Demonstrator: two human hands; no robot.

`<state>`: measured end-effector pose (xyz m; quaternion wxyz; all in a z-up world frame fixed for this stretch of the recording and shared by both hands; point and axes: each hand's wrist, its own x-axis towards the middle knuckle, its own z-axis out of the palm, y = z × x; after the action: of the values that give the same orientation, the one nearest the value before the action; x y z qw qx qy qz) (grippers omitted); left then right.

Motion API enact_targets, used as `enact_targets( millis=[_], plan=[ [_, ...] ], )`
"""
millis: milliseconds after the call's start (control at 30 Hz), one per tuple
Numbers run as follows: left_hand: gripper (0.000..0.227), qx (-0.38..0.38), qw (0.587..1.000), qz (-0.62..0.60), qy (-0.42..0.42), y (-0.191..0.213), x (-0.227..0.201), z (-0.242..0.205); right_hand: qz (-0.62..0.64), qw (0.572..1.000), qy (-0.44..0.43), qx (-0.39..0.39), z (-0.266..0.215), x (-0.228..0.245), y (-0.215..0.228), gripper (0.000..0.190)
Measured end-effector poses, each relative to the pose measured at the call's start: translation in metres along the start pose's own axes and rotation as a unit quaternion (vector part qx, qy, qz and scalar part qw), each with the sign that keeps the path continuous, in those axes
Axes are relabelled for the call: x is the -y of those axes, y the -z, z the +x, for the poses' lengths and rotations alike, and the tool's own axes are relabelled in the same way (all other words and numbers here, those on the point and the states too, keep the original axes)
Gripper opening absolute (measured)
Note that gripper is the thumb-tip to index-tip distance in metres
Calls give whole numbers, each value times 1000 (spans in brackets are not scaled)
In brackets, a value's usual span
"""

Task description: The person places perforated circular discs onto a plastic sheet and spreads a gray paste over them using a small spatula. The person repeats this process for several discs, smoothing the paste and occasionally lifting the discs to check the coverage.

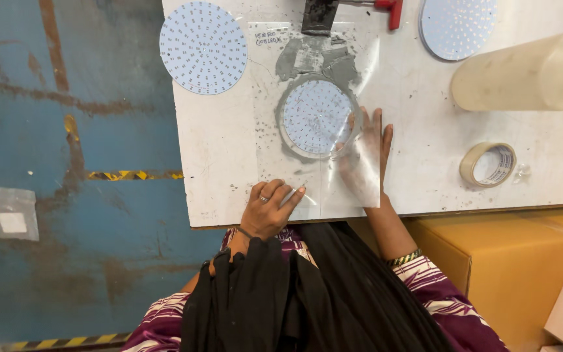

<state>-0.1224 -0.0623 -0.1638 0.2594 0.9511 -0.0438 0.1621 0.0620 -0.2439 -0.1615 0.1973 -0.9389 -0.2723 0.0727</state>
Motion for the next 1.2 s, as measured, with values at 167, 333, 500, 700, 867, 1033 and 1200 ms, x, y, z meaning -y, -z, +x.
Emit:
enact_targets(
  millis=[167,333,500,700,867,1033,1200],
  plan=[
    [39,5,1000,6,-8,-3,1,-1,-8,999,41,-28,4,-12,-1,77],
    [36,1,1000,-4,-5,-8,1,0,70,994,-31,-75,5,-23,-3,81],
    [33,2,1000,10,-7,-6,1,1,-41,998,36,-45,8,-14,0,68],
    [32,2,1000,6,-3,-5,0,3,-61,997,26,-38,12,-3,7,60],
    [31,1,1000,-21,18,-6,0,5,-52,997,17,-51,13,-8,1,67],
    [31,-7,999,-28,28,-6,-1,5,-65,994,33,-82,13,-17,-6,67],
    [31,-8,1000,-20,23,-6,-2,5,-20,996,10,-90,10,-17,-7,72]
  ],
)
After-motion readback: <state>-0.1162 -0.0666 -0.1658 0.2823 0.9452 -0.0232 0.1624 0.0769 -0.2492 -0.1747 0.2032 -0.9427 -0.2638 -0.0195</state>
